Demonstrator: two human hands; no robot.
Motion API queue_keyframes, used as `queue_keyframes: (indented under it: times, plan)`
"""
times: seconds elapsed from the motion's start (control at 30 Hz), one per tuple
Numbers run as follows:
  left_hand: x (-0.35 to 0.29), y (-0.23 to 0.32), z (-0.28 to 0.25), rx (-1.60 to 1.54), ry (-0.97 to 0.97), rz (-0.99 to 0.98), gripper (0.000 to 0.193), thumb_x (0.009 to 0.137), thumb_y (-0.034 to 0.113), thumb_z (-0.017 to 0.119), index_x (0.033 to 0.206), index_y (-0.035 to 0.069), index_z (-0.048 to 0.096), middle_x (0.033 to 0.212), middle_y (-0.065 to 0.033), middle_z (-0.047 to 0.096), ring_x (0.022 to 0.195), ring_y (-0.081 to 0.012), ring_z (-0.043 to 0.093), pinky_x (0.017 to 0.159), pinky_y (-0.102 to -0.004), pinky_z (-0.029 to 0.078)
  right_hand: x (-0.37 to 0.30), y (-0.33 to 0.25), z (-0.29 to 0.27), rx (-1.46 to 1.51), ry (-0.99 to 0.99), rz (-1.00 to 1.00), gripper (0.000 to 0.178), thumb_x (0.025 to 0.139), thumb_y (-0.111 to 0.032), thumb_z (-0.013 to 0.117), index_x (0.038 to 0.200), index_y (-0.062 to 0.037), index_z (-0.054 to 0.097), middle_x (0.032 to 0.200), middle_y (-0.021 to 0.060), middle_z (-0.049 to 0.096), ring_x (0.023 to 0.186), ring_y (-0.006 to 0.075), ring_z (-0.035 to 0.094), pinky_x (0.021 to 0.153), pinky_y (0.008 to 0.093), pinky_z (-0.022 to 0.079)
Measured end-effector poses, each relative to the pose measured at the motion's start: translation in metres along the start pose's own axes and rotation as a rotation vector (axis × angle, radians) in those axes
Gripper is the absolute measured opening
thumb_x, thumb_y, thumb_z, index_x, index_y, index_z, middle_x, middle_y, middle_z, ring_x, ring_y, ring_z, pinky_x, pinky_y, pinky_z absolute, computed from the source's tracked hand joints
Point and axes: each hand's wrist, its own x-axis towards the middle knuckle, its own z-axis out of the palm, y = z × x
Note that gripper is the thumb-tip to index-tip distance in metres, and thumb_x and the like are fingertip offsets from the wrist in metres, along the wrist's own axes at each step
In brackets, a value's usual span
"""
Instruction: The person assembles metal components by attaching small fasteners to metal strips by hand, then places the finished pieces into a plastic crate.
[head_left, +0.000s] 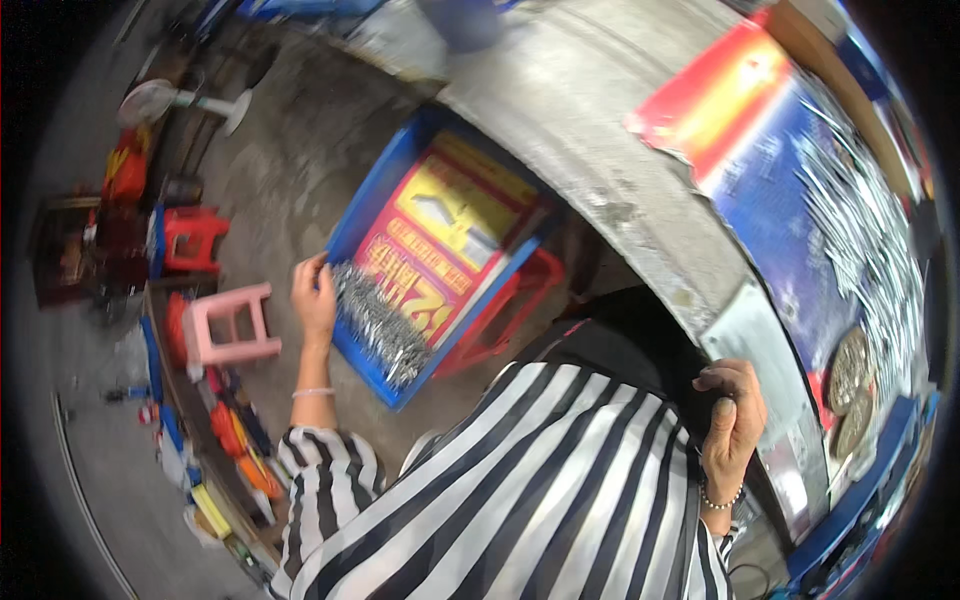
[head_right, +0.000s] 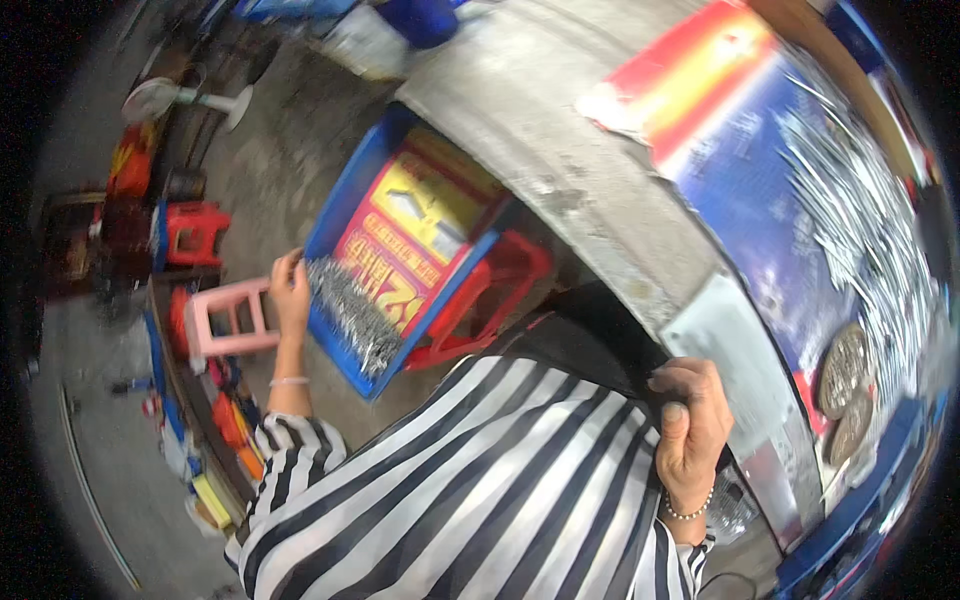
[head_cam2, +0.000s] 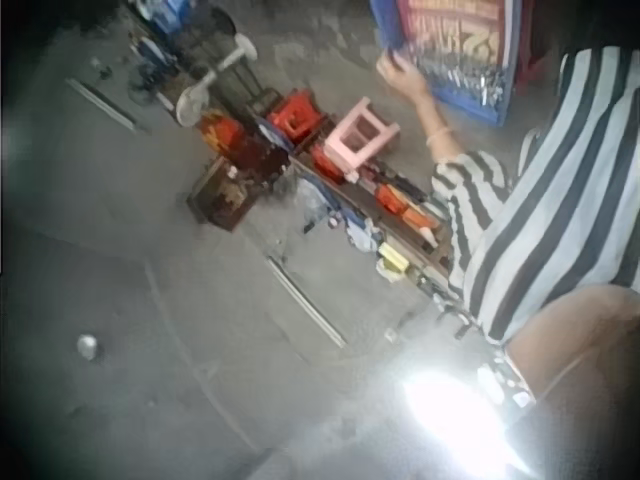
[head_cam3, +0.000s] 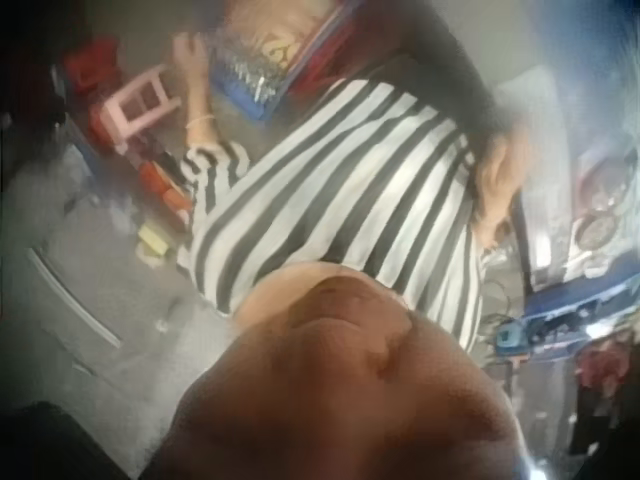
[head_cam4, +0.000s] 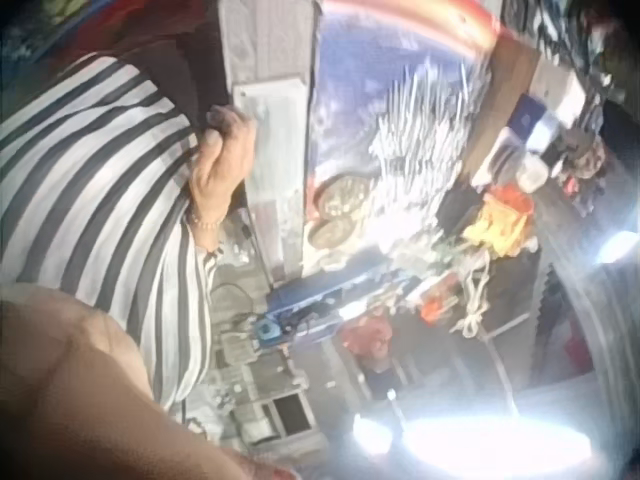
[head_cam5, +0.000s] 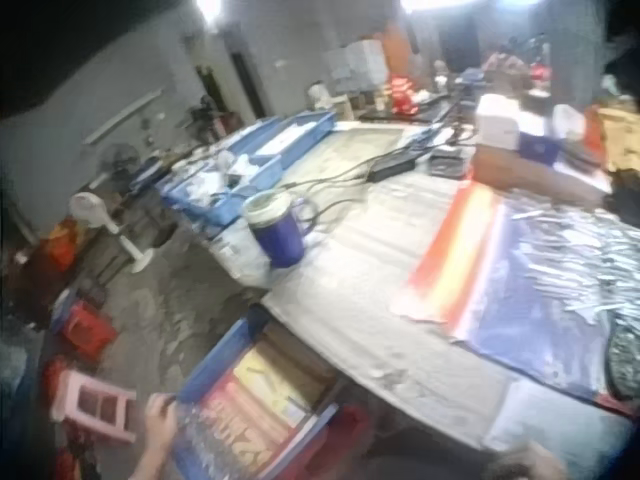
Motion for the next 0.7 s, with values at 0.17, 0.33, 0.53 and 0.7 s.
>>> queue_keyframes:
  times: [0.17, 0.33, 0.53, 0.7]
  plan:
    - [0.053, 0.154, 0.006, -0.283, -0.114, 0.242, 0.022, 0.084, -0.006, 0.05, 0.102, -0.003, 0.061, 0.095, -0.0133, 0.06, 0.092, -0.0243, 0.059, 0.081, -0.0314, 0.046, -0.007, 0.019, -0.023, -0.025, 0.058, -0.038, 0.022, 0.088, -0.019, 0.053, 0.088, 0.0024, 0.058, 0.083, 0.0157, 0.057, 0.07, 0.0288, 0.058, 0.062, 0.0349, 0.047]
    - [0.074, 0.314, 0.057, -0.561, -0.475, 0.693, 0.023, 0.078, -0.01, 0.055, 0.098, -0.002, 0.063, 0.092, -0.0139, 0.061, 0.084, -0.0247, 0.06, 0.074, -0.0307, 0.047, -0.029, 0.035, -0.049, -0.191, 0.29, -0.067, 0.012, 0.085, -0.011, 0.059, 0.087, 0.001, 0.057, 0.084, 0.0154, 0.058, 0.069, 0.0287, 0.058, 0.061, 0.0335, 0.047]
    - [0.105, 0.471, 0.17, -0.824, -0.6, 1.04, 0.019, 0.079, -0.007, 0.054, 0.095, -0.002, 0.063, 0.085, -0.0116, 0.059, 0.077, -0.0221, 0.058, 0.068, -0.0286, 0.045, -0.072, 0.06, -0.071, -0.277, 0.676, 0.08, 0.008, 0.087, -0.004, 0.053, 0.088, 0.0032, 0.056, 0.082, 0.0159, 0.058, 0.07, 0.0252, 0.057, 0.062, 0.0326, 0.048]
    - [0.153, 0.539, 0.278, -0.697, -0.391, 1.051, 0.016, 0.081, 0.005, 0.058, 0.096, 0.002, 0.063, 0.088, -0.0126, 0.058, 0.082, -0.0258, 0.058, 0.071, -0.033, 0.046, -0.077, 0.067, -0.065, -0.176, 0.844, 0.153, 0.008, 0.085, -0.002, 0.05, 0.088, 0.0036, 0.055, 0.082, 0.0157, 0.058, 0.07, 0.0258, 0.057, 0.064, 0.0331, 0.048]
